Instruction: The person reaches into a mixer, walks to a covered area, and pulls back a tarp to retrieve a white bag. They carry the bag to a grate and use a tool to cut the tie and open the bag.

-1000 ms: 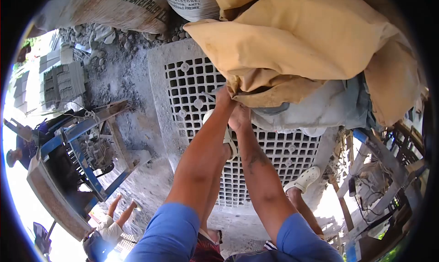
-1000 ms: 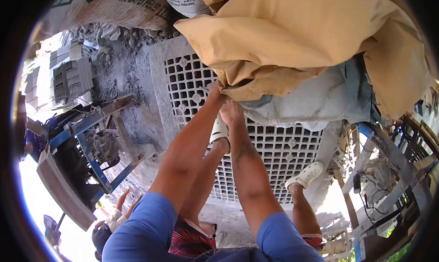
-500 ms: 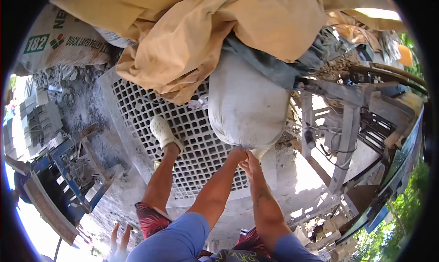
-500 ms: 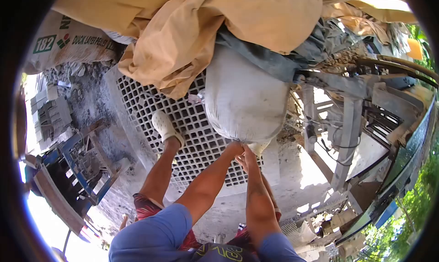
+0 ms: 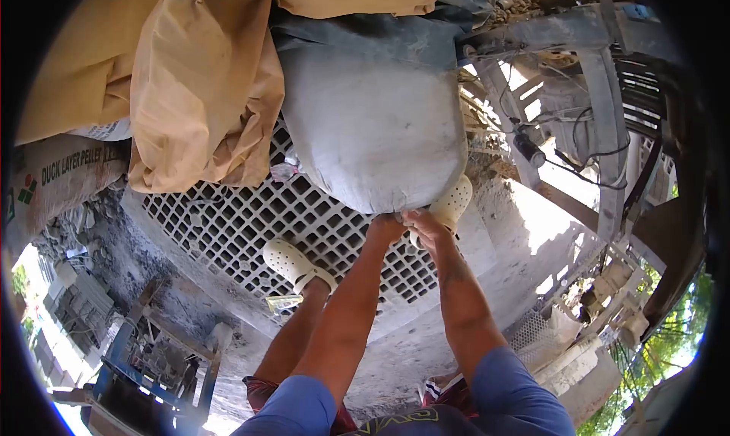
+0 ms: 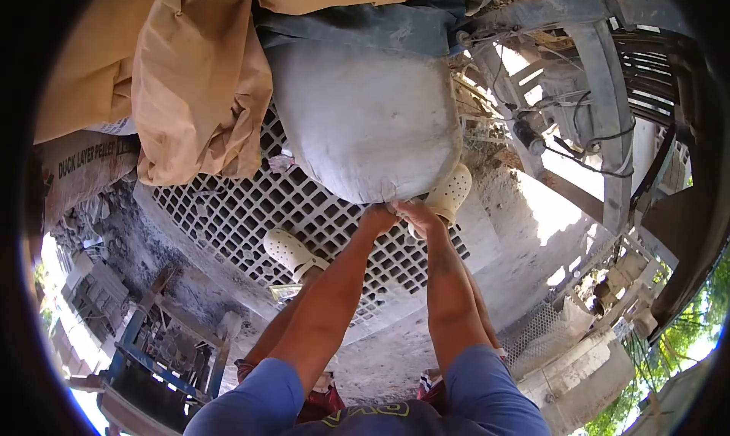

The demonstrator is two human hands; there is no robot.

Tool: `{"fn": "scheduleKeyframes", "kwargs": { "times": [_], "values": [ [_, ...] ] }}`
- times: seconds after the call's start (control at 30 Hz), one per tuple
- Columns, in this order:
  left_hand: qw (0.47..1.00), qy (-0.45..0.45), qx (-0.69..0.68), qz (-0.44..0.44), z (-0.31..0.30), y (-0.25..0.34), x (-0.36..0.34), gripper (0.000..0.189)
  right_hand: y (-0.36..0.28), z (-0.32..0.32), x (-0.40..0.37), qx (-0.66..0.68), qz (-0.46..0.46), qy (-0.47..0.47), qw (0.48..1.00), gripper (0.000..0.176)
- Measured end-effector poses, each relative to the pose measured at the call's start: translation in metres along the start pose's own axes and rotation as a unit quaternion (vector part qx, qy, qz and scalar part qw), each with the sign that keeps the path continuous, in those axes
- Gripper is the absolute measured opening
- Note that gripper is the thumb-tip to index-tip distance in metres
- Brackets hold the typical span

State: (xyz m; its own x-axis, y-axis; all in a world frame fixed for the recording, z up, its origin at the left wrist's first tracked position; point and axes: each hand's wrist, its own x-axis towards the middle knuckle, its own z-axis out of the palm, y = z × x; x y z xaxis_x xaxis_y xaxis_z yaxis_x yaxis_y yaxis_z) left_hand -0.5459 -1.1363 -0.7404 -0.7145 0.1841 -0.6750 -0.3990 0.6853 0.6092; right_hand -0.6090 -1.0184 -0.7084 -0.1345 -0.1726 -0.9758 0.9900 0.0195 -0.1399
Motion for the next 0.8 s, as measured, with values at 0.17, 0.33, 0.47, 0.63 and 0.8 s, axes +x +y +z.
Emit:
{"fn": "scheduleKeyframes", "kwargs": {
  "times": [0.17,0.33,0.47,0.63,0.8],
  "values": [
    [0.994,0.043,-0.093,-0.029,-0.031,-0.02,-0.038,0.025,0.035,0.032,0.019,-0.052,-0.117,-0.042,0.991,0.046],
    [0.978,0.087,-0.136,-0.134,-0.038,-0.078,-0.059,0.026,0.083,0.124,0.039,0.099,-0.226,0.007,0.969,0.037],
    [0.961,0.113,-0.166,-0.188,-0.049,-0.065,-0.074,0.028,0.079,0.122,0.036,-0.061,-0.171,0.014,0.983,0.027],
    [0.98,0.11,-0.117,-0.121,-0.042,-0.056,-0.097,0.03,0.079,0.12,-0.01,-0.123,-0.121,-0.011,0.985,0.026],
    [0.981,0.137,-0.103,-0.088,-0.07,0.036,-0.177,0.028,0.074,0.103,-0.114,-0.173,-0.125,0.017,0.977,0.041]
  ]
}}
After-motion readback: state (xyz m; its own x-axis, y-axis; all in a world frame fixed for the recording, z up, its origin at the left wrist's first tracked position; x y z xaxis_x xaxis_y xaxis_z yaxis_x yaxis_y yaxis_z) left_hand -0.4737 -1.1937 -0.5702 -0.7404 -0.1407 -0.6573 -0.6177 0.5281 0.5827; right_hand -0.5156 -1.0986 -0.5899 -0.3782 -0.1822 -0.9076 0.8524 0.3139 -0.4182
